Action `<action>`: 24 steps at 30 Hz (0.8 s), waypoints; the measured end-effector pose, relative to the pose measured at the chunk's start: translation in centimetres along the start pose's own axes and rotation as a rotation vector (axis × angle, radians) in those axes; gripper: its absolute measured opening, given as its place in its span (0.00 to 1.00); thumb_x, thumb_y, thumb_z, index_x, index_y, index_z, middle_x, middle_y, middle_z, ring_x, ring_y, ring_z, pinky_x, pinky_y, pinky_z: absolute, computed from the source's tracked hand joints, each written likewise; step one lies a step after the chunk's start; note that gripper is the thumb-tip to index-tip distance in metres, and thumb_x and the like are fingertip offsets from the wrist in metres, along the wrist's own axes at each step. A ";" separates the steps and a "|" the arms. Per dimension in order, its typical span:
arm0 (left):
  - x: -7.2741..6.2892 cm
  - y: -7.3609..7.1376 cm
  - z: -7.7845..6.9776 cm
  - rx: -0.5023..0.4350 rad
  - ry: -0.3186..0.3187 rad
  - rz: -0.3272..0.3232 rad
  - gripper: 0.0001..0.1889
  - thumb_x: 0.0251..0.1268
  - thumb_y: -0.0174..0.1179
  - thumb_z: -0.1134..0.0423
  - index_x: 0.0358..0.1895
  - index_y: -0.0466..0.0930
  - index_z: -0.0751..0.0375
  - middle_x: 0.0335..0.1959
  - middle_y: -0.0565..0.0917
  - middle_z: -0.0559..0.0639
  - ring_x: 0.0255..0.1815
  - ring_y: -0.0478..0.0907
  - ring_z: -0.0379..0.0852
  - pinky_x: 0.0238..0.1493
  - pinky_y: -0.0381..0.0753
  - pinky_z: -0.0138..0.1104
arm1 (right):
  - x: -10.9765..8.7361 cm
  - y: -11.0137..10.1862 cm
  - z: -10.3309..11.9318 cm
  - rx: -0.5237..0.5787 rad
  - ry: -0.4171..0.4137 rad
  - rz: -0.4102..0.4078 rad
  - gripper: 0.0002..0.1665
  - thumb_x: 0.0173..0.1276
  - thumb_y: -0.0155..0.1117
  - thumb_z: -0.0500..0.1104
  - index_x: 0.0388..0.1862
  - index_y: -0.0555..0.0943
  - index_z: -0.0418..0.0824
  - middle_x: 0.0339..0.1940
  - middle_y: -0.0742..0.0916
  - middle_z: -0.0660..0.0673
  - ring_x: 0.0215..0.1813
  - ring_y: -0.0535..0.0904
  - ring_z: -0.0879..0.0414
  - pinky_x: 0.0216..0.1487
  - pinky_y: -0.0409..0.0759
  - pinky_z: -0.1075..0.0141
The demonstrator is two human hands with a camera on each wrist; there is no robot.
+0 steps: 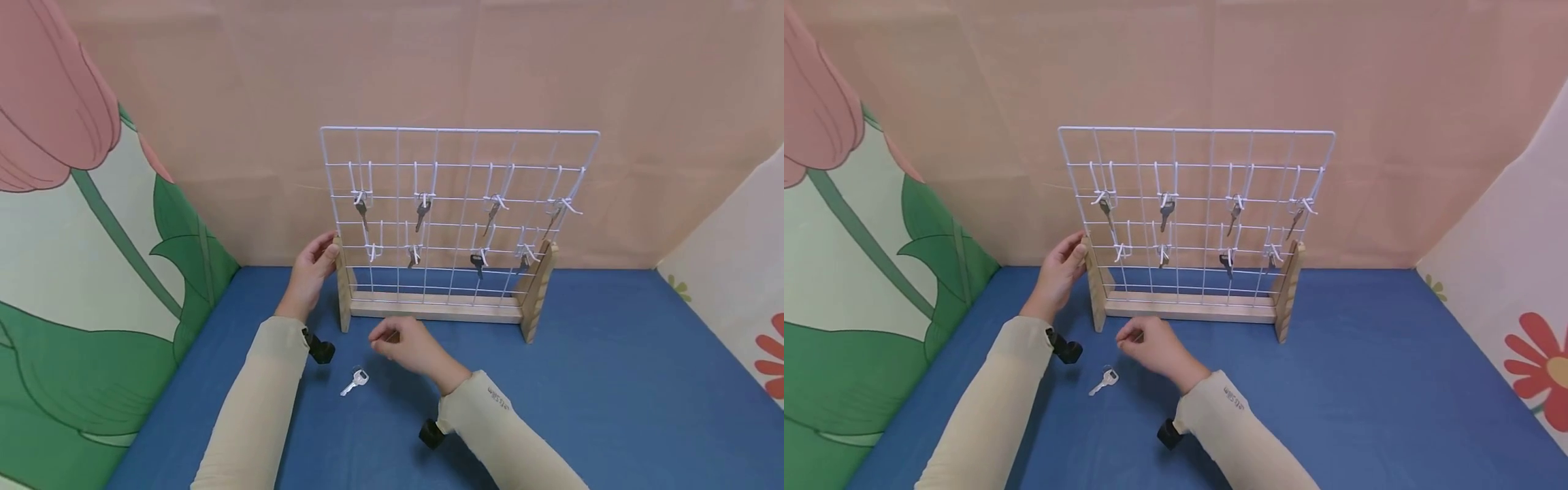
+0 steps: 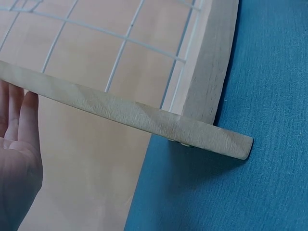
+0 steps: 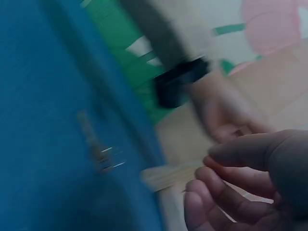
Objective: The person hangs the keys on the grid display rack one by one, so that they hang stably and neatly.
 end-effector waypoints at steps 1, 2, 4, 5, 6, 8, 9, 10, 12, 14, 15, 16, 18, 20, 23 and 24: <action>0.0 0.0 0.0 0.004 -0.003 -0.001 0.28 0.78 0.55 0.59 0.75 0.65 0.65 0.61 0.73 0.55 0.57 0.75 0.44 0.69 0.73 0.45 | 0.1 0.5 -0.6 -0.017 0.013 0.025 0.05 0.70 0.67 0.36 0.42 0.87 0.36 0.33 0.85 0.49 0.32 0.78 0.58 0.32 0.80 0.68; 0.0 -0.1 0.0 0.010 -0.005 -0.001 0.28 0.78 0.55 0.59 0.75 0.64 0.65 0.62 0.73 0.55 0.58 0.75 0.44 0.69 0.72 0.44 | 0.3 1.0 -1.2 -0.028 0.022 0.047 0.05 0.70 0.68 0.36 0.41 0.87 0.36 0.31 0.85 0.49 0.30 0.78 0.58 0.31 0.80 0.68; -0.1 -0.1 -0.1 0.016 -0.006 -0.004 0.28 0.77 0.55 0.58 0.75 0.64 0.64 0.64 0.73 0.57 0.59 0.75 0.44 0.69 0.72 0.45 | 0.7 1.9 -2.2 -0.047 0.044 0.079 0.04 0.69 0.69 0.36 0.40 0.88 0.37 0.28 0.84 0.51 0.28 0.77 0.59 0.29 0.78 0.69; -0.2 -0.1 -0.1 0.018 -0.006 -0.003 0.28 0.77 0.55 0.58 0.75 0.64 0.64 0.65 0.72 0.58 0.60 0.75 0.45 0.69 0.72 0.44 | 0.9 2.3 -2.5 -0.049 0.055 0.089 0.03 0.68 0.70 0.36 0.39 0.88 0.37 0.27 0.84 0.51 0.26 0.76 0.60 0.28 0.77 0.69; -0.2 -0.1 -0.1 0.016 -0.005 -0.002 0.29 0.77 0.55 0.57 0.75 0.64 0.64 0.66 0.72 0.59 0.60 0.74 0.46 0.69 0.72 0.44 | 1.1 2.6 -2.8 -0.050 0.068 0.098 0.03 0.68 0.70 0.36 0.38 0.88 0.37 0.25 0.83 0.51 0.25 0.76 0.60 0.27 0.77 0.69; -0.2 -0.1 -0.1 0.016 -0.005 0.001 0.29 0.77 0.55 0.57 0.75 0.64 0.63 0.67 0.71 0.61 0.61 0.74 0.47 0.69 0.72 0.44 | 1.3 3.2 -3.1 -0.052 0.084 0.111 0.01 0.67 0.71 0.36 0.36 0.88 0.38 0.24 0.83 0.51 0.23 0.76 0.60 0.25 0.77 0.69; -0.3 -0.1 -0.1 0.013 -0.007 0.000 0.29 0.77 0.55 0.57 0.75 0.65 0.63 0.67 0.71 0.61 0.61 0.74 0.47 0.69 0.72 0.44 | 1.4 3.4 -3.2 -0.056 0.090 0.114 0.01 0.67 0.71 0.35 0.35 0.88 0.38 0.24 0.83 0.51 0.23 0.75 0.60 0.25 0.77 0.70; -0.3 -0.1 0.0 0.012 -0.008 0.000 0.29 0.77 0.55 0.57 0.75 0.65 0.63 0.68 0.71 0.61 0.61 0.74 0.47 0.69 0.72 0.44 | 1.5 3.6 -3.2 -0.061 0.092 0.117 0.01 0.67 0.71 0.35 0.34 0.88 0.38 0.24 0.83 0.52 0.23 0.75 0.61 0.25 0.77 0.70; -0.3 -0.1 0.0 0.013 -0.010 -0.002 0.29 0.77 0.55 0.57 0.75 0.65 0.63 0.67 0.71 0.60 0.62 0.74 0.47 0.69 0.72 0.44 | 1.6 3.9 -3.2 -0.078 0.082 0.115 0.02 0.66 0.72 0.34 0.32 0.88 0.38 0.23 0.83 0.52 0.23 0.75 0.61 0.25 0.76 0.70; -0.3 -0.1 0.0 0.017 -0.007 -0.003 0.29 0.77 0.55 0.56 0.75 0.65 0.62 0.66 0.72 0.58 0.61 0.74 0.46 0.69 0.72 0.44 | 1.7 4.1 -3.2 -0.096 0.075 0.111 0.04 0.66 0.72 0.34 0.31 0.88 0.39 0.23 0.83 0.52 0.25 0.74 0.61 0.27 0.75 0.71; -0.3 -0.1 0.0 0.017 -0.006 -0.003 0.29 0.77 0.55 0.56 0.75 0.65 0.62 0.65 0.73 0.56 0.61 0.74 0.46 0.69 0.72 0.44 | 1.8 4.2 -3.2 -0.105 0.068 0.107 0.04 0.65 0.72 0.34 0.30 0.88 0.39 0.23 0.83 0.52 0.26 0.74 0.61 0.27 0.75 0.71; -0.3 -0.1 -0.1 0.018 -0.005 -0.004 0.28 0.77 0.55 0.56 0.75 0.65 0.62 0.63 0.73 0.54 0.61 0.74 0.45 0.69 0.72 0.43 | 1.8 4.3 -3.2 -0.111 0.065 0.104 0.04 0.65 0.72 0.34 0.30 0.88 0.39 0.23 0.83 0.53 0.27 0.74 0.61 0.28 0.75 0.71; -0.2 0.0 -0.1 0.020 -0.001 -0.004 0.28 0.77 0.55 0.56 0.75 0.65 0.62 0.61 0.74 0.51 0.60 0.75 0.45 0.68 0.74 0.42 | 1.9 4.4 -3.2 -0.126 0.063 0.096 0.05 0.65 0.72 0.33 0.29 0.88 0.39 0.23 0.83 0.53 0.28 0.74 0.62 0.29 0.73 0.71; -0.2 0.1 -0.1 0.012 0.003 -0.002 0.28 0.77 0.54 0.57 0.75 0.65 0.63 0.60 0.75 0.51 0.61 0.74 0.48 0.66 0.75 0.39 | 1.9 4.6 -3.3 -0.129 0.056 0.088 0.05 0.65 0.71 0.33 0.29 0.88 0.39 0.23 0.83 0.54 0.28 0.74 0.62 0.30 0.73 0.71; -0.2 0.1 -0.2 0.000 0.006 0.004 0.27 0.78 0.53 0.59 0.75 0.64 0.65 0.61 0.74 0.55 0.62 0.74 0.51 0.62 0.78 0.34 | 1.8 4.5 -3.3 -0.128 0.028 0.069 0.06 0.66 0.71 0.33 0.29 0.88 0.40 0.22 0.83 0.54 0.27 0.74 0.63 0.29 0.73 0.71; -0.2 0.1 -0.2 -0.006 0.006 0.007 0.27 0.79 0.53 0.60 0.75 0.64 0.66 0.62 0.73 0.57 0.62 0.73 0.53 0.61 0.79 0.33 | 1.8 4.5 -3.2 -0.124 0.016 0.062 0.06 0.66 0.70 0.33 0.29 0.88 0.40 0.23 0.82 0.54 0.27 0.73 0.63 0.29 0.73 0.71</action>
Point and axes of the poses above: each hand's wrist, its own x-axis towards the middle knuckle, its own y-axis out of the palm, z = x × y, the point moved 3 cm from there along x, towards the middle knuckle
